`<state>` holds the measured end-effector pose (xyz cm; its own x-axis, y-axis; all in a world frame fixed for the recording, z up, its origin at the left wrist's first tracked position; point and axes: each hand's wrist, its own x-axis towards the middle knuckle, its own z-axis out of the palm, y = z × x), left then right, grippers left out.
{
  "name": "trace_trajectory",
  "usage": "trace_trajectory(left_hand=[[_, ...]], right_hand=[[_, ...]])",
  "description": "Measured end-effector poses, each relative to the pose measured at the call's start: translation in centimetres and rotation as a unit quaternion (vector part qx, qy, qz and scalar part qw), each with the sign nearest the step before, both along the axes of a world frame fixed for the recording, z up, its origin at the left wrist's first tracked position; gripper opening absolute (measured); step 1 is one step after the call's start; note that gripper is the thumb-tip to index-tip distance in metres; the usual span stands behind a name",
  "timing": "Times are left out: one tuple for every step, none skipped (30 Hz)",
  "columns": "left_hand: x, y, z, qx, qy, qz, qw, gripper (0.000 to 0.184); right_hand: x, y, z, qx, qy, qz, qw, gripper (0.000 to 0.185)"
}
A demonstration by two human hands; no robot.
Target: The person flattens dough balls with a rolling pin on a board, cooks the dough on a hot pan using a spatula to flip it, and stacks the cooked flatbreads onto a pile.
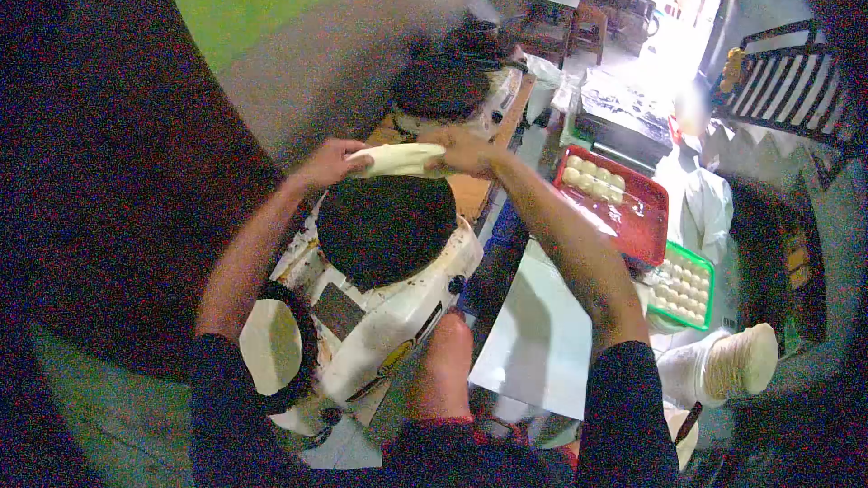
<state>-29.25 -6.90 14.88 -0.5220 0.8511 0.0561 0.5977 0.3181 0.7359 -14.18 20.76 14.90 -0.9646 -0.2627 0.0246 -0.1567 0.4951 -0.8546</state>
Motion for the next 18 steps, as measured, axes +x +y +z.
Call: trace_trajectory(left_hand=[[-0.6,-0.8,-1.8,-0.001,0.037,-0.012,0.999,0.034],[-1.2,-1.5,-4.4,-0.001,0.073,-0.025,0.997,0.031],[-1.5,-2.8,-8.7,0.002,0.210,0.008,0.978,0.028],[0.8,-4.3,-9.7,-0.051,0.070,-0.020,0.996,0.031],[1.0,-5.9,-12.8,-0.136,0.169,-0.123,0.968,0.032],[3.3,-8.0,-14.0,-0.149,0.258,-0.156,0.942,0.031],[6.6,-9.4,-11.4,-0.173,0.245,-0.196,0.933,0.033],[8.0,-10.2,-10.5,-0.141,0.221,-0.167,0.950,0.033],[8.7,-10.6,-10.2,-0.112,0.196,-0.140,0.964,0.033],[8.6,-9.5,-11.2,-0.056,0.223,-0.087,0.969,0.034],[8.2,-7.7,-12.4,-0.002,0.249,-0.033,0.968,0.035],[6.8,-5.6,-14.6,-0.012,0.320,-0.027,0.947,0.042],[5.4,-2.7,-17.4,-0.118,0.322,0.025,0.939,0.052],[4.7,-0.9,-18.9,-0.140,0.274,0.071,0.949,0.055],[3.9,0.1,-19.4,-0.161,0.224,0.115,0.954,0.058],[2.8,0.7,-19.1,-0.153,0.229,0.146,0.950,0.058],[1.8,1.2,-18.8,-0.146,0.231,0.175,0.946,0.058],[1.2,1.4,-18.8,-0.143,0.228,0.203,0.941,0.059]], right_hand=[[-0.6,-1.3,-1.2,0.132,0.041,-0.045,0.989,0.050],[-0.8,-2.4,-3.2,0.261,0.080,-0.090,0.958,0.043],[-2.7,-2.3,-9.8,0.123,0.200,0.005,0.972,0.045],[-1.5,-3.8,-11.1,0.227,0.062,0.017,0.972,0.045],[0.4,-5.4,-12.6,0.211,0.009,0.069,0.975,0.048],[2.5,-6.0,-13.4,0.263,0.050,0.121,0.956,0.054],[4.7,-6.6,-14.1,0.309,0.095,0.169,0.931,0.061],[5.7,-6.7,-13.6,0.288,0.102,0.123,0.944,0.060],[6.2,-6.6,-13.7,0.263,0.108,0.074,0.956,0.059],[5.0,-6.9,-13.7,0.220,0.109,0.037,0.969,0.059],[3.4,-7.5,-13.9,0.176,0.107,0.000,0.979,0.059],[1.7,-9.0,-14.1,0.145,0.103,-0.018,0.984,0.061],[0.1,-10.4,-14.5,0.113,0.100,-0.036,0.988,0.063],[-2.5,-10.9,-16.4,0.178,0.096,-0.053,0.978,0.064],[-5.2,-11.0,-19.1,0.243,0.091,-0.073,0.963,0.066],[-8.1,-10.5,-23.3,0.372,0.115,-0.087,0.917,0.067],[-8.5,-10.1,-21.7,0.396,0.126,-0.084,0.906,0.067],[-8.6,-9.8,-19.0,0.418,0.133,-0.080,0.895,0.067]])
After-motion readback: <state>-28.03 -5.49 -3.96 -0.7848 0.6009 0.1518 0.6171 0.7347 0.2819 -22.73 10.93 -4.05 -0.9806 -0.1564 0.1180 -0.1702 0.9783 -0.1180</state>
